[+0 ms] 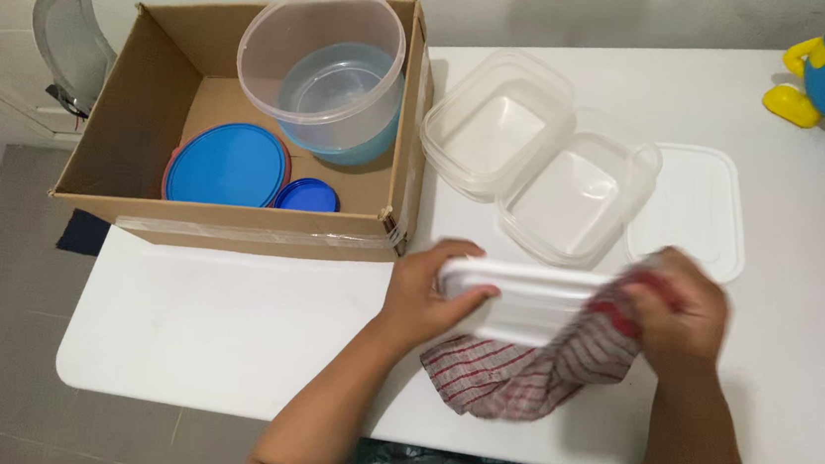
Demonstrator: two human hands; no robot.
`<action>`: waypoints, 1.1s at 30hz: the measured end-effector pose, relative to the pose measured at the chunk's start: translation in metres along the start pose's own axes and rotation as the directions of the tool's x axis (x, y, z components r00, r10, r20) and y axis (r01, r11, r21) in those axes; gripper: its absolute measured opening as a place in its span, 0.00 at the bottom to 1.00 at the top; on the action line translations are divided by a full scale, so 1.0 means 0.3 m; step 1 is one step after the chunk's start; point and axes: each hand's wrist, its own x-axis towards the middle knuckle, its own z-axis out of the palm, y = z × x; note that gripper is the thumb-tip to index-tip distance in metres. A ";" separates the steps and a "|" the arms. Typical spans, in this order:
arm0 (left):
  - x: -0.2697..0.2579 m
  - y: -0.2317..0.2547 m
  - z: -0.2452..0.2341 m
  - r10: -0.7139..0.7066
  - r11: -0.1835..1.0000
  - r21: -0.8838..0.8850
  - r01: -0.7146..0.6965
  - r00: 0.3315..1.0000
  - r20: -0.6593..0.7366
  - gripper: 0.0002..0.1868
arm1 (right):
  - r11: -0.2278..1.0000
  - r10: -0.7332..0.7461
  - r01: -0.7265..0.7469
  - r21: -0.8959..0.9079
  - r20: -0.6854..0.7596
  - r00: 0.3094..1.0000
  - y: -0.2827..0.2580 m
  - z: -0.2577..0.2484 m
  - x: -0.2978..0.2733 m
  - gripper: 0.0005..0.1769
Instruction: The person wipes two plastic lids with a cloth, handling each one individually and wiping both sides of the lids.
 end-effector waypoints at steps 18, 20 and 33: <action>-0.027 -0.039 0.020 0.246 0.961 -0.127 -0.245 0.969 -0.008 0.09 | 0.822 0.121 -0.426 0.378 0.615 0.779 0.093 0.030 -0.021 0.17; -0.031 -0.024 0.018 0.302 0.948 -0.105 -0.299 0.953 0.008 0.09 | 0.836 0.071 -0.392 0.384 0.633 0.771 0.061 0.019 -0.036 0.16; -0.068 0.045 0.020 0.514 0.858 -0.016 -0.514 0.855 0.069 0.11 | 0.895 -0.442 0.444 0.041 0.212 0.871 -0.215 0.094 -0.098 0.15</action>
